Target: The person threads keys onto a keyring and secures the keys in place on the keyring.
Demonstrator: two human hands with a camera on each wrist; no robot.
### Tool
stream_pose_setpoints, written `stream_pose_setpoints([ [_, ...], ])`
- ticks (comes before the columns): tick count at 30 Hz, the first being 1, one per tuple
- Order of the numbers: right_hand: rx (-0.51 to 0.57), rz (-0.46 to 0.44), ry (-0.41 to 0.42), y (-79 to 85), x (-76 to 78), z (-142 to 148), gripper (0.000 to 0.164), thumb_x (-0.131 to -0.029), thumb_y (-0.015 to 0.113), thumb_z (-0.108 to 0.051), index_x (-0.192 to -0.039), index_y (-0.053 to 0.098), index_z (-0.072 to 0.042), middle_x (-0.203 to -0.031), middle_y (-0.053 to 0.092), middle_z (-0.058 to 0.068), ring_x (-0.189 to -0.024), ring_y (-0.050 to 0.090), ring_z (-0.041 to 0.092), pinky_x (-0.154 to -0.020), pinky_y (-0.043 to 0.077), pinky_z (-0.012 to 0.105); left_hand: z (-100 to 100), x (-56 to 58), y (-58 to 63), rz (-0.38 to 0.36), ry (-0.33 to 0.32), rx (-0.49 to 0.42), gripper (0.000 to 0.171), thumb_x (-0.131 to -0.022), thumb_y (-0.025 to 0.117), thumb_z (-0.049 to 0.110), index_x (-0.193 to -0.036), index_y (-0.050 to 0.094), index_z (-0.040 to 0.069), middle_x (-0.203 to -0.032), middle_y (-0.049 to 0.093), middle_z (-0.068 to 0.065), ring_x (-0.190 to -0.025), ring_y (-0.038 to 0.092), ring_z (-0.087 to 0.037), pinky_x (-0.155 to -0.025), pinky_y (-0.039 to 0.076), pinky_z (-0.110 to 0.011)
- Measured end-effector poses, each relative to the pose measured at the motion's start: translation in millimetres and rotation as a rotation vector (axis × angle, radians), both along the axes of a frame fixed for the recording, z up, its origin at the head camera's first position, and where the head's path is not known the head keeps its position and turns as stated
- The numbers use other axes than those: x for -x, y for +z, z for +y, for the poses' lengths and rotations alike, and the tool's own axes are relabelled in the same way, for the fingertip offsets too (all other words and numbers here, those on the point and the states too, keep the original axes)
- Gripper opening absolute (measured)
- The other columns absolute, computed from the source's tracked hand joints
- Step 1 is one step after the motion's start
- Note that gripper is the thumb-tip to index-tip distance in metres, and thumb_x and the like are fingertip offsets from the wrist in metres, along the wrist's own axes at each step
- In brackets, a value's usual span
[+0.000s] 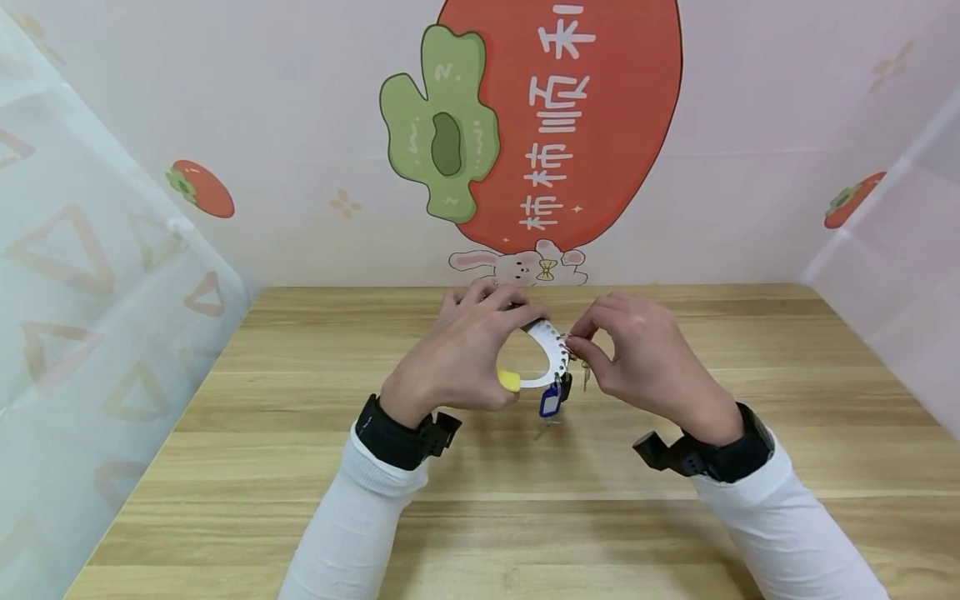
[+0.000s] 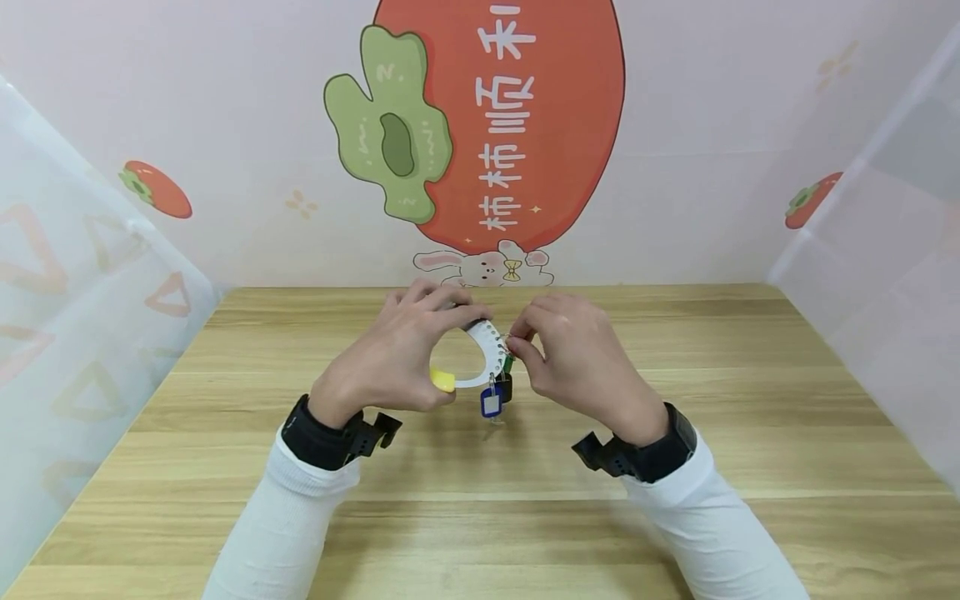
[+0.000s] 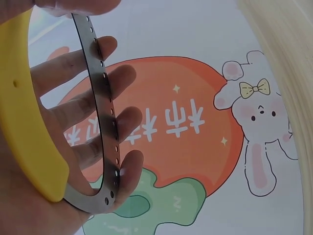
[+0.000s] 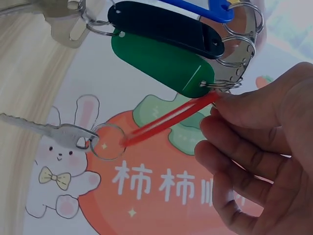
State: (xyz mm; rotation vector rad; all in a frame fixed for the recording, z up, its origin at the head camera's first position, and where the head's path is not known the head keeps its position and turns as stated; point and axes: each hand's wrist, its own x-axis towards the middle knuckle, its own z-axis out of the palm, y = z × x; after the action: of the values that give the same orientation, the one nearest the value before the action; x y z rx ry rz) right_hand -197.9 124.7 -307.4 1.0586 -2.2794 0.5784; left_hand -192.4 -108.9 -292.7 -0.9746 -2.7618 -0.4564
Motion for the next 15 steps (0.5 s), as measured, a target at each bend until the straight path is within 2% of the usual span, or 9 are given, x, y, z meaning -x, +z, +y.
stream_pose_setpoints([
  [5, -0.057, 0.069, -0.02, 1.0, -2.9, -1.6, 0.015, -0.075, 0.085, -0.001, -0.079, 0.071, -0.006, -0.076, 0.067, 0.002, -0.072, 0.058, 0.019, -0.064, 0.047, 0.037, 0.8, 0.3, -1.3, -0.001, 0.0, 0.01, 0.077, -0.062, 0.087, 0.026, -0.136, 0.063, 0.023, -0.138, 0.053, 0.002, -0.129, 0.038, -0.024, -0.094, 0.036, -0.054],
  [15, -0.119, 0.114, -0.007, 3.0, -4.1, -1.8, 0.014, -0.076, 0.085, -0.004, -0.079, 0.071, -0.005, -0.076, 0.067, 0.003, -0.074, 0.061, 0.023, -0.07, 0.047, 0.039, 1.4, 0.1, -1.9, -0.029, 0.002, 0.007, 0.076, -0.063, 0.088, 0.026, -0.134, 0.064, 0.024, -0.137, 0.053, 0.002, -0.127, 0.037, -0.024, -0.093, 0.037, -0.053],
])
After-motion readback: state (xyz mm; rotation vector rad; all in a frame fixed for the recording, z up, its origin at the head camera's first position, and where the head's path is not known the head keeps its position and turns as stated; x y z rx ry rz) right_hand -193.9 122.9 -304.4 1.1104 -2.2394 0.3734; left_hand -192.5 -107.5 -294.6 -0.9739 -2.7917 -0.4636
